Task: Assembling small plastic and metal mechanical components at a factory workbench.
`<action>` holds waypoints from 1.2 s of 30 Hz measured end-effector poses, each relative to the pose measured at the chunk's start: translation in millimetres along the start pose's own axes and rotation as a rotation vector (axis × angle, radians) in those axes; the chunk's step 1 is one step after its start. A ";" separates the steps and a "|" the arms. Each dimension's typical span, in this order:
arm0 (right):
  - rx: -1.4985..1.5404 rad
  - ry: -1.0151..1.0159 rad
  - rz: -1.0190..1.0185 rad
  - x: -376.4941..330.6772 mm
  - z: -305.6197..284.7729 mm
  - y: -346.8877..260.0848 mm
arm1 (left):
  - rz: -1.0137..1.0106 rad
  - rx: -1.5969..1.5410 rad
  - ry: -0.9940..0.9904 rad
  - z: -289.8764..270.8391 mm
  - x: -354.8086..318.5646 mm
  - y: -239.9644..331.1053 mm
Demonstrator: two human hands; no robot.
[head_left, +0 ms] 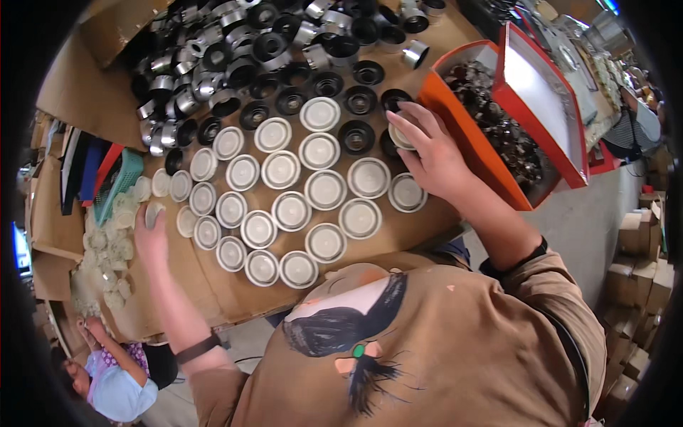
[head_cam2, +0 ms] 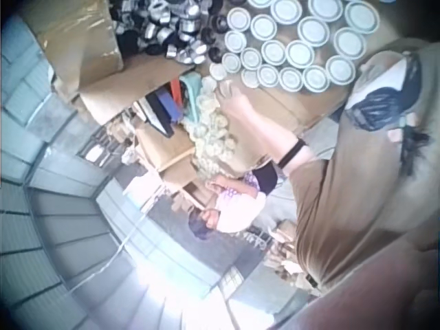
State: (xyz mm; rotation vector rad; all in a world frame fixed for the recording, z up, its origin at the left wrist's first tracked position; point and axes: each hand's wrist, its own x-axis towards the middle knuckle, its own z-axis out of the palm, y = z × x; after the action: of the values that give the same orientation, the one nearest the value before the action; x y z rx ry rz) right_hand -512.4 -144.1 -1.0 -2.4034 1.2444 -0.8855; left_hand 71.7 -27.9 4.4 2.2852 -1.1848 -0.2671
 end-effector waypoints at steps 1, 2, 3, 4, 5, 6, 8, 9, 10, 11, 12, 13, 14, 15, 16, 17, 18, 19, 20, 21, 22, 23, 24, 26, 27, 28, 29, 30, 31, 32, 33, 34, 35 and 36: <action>-0.023 -0.050 -0.015 -2.5 3.0 -4.2 | 0.000 0.013 0.010 4.4 0.7 12.1; -0.022 -0.068 -0.006 -2.5 5.7 -5.6 | 0.080 -0.117 0.016 16.1 -6.1 40.4; -0.021 -0.091 -0.001 -2.8 4.0 -8.8 | 0.160 -0.237 0.028 25.3 -12.1 67.1; -0.014 -0.114 0.000 -3.0 3.4 -9.8 | 0.174 -0.568 -0.102 33.5 -13.1 84.3; -0.026 -0.136 0.012 -4.8 3.2 -8.2 | 0.020 -1.174 -0.376 39.7 -9.4 90.4; -0.051 -0.158 0.031 -5.8 3.0 -5.6 | 0.451 -0.524 -0.199 52.2 -20.2 110.4; -0.058 -0.184 0.048 -5.8 0.5 -5.1 | -0.015 -1.489 -0.774 51.8 -19.0 147.5; -0.098 -0.186 0.040 -8.6 1.2 -4.4 | -0.026 -1.462 -0.745 53.0 -23.9 156.3; -0.091 -0.182 0.038 -6.7 3.5 -4.5 | -0.036 -1.436 -0.720 53.6 -25.8 161.2; -0.134 -0.185 0.011 -4.8 5.8 -5.8 | 0.013 -1.406 -0.645 56.7 -19.6 157.4; -0.182 -0.191 -0.010 -5.5 6.6 -7.4 | -0.025 -1.313 -0.363 62.7 -16.0 162.4; -0.184 -0.190 -0.001 -7.0 6.9 -7.8 | 0.082 -1.009 -0.225 63.9 -11.7 166.6; -0.185 -0.188 0.003 -9.1 6.8 -7.6 | 0.185 -0.703 -0.090 64.9 -7.5 171.5; -0.180 -0.181 0.000 -9.1 6.2 -9.2 | 0.190 -0.700 -0.093 63.8 -0.4 169.7; -0.181 -0.178 0.002 -9.0 5.9 -10.1 | 0.307 -0.285 -0.004 65.9 9.9 162.1; -0.181 -0.199 -0.007 -9.1 5.4 -11.2 | 0.412 0.133 0.086 70.7 19.0 155.9; -0.178 -0.222 -0.023 -7.6 6.6 -12.2 | 0.410 0.136 0.092 79.0 27.6 149.9; -0.179 -0.220 -0.024 -7.9 6.5 -12.3 | 0.478 0.182 0.026 89.6 34.0 149.6; -0.173 -0.252 -0.005 -8.4 6.3 -11.8 | 0.545 0.229 -0.040 98.5 37.7 147.1; -0.172 -0.286 0.027 -10.6 6.6 -7.5 | 0.520 0.288 -0.097 106.6 31.1 166.4; -0.169 -0.287 0.022 -10.5 6.9 -7.9 | 0.515 0.291 -0.093 113.5 28.2 169.7; -0.199 -0.306 0.018 -9.9 6.5 -8.8 | 0.515 0.374 -0.110 120.8 28.3 170.9; -0.231 -0.327 0.017 -9.8 6.3 -9.9 | 0.514 0.457 -0.131 126.3 30.9 168.3; -0.245 -0.361 0.023 -8.0 7.3 -10.1 | 0.485 0.383 -0.200 130.6 40.0 161.5; -0.262 -0.393 0.034 -6.7 7.5 -9.4 | 0.461 0.455 -0.225 133.4 38.8 164.1; -0.259 -0.396 0.028 -5.6 7.5 -10.0 | 0.435 0.527 -0.249 134.0 38.3 166.1; -0.269 -0.423 0.048 -4.6 7.2 -11.5 | 0.417 0.534 -0.311 131.1 39.7 167.1; -0.276 -0.446 0.058 -1.2 8.2 -14.3 | 0.404 0.540 -0.298 125.7 41.5 168.1; -0.271 -0.449 0.044 -1.5 6.0 -16.2 | 0.411 0.543 -0.322 125.3 40.2 169.7; -0.300 -0.468 0.062 -2.1 2.8 -17.3 | 0.416 0.546 -0.344 124.7 39.3 171.1; -0.329 -0.479 0.078 -0.3 1.5 -16.8 | 0.424 0.523 -0.377 125.2 43.4 175.1; -0.323 -0.473 0.059 0.0 2.0 -17.0 | 0.420 0.440 -0.376 122.3 41.7 175.0; -0.358 -0.490 0.069 -0.1 2.6 -17.8 | 0.448 0.373 -0.238 111.8 40.4 168.1; -0.397 -0.508 0.100 -2.3 2.8 -17.8 | 0.489 0.302 -0.114 108.2 40.9 159.2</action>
State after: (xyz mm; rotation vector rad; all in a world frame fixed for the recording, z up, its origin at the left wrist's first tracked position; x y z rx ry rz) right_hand -500.4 -132.0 5.0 -2.5886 1.4016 0.0248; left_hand -58.8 -175.2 5.3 2.1510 -1.9022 -0.0333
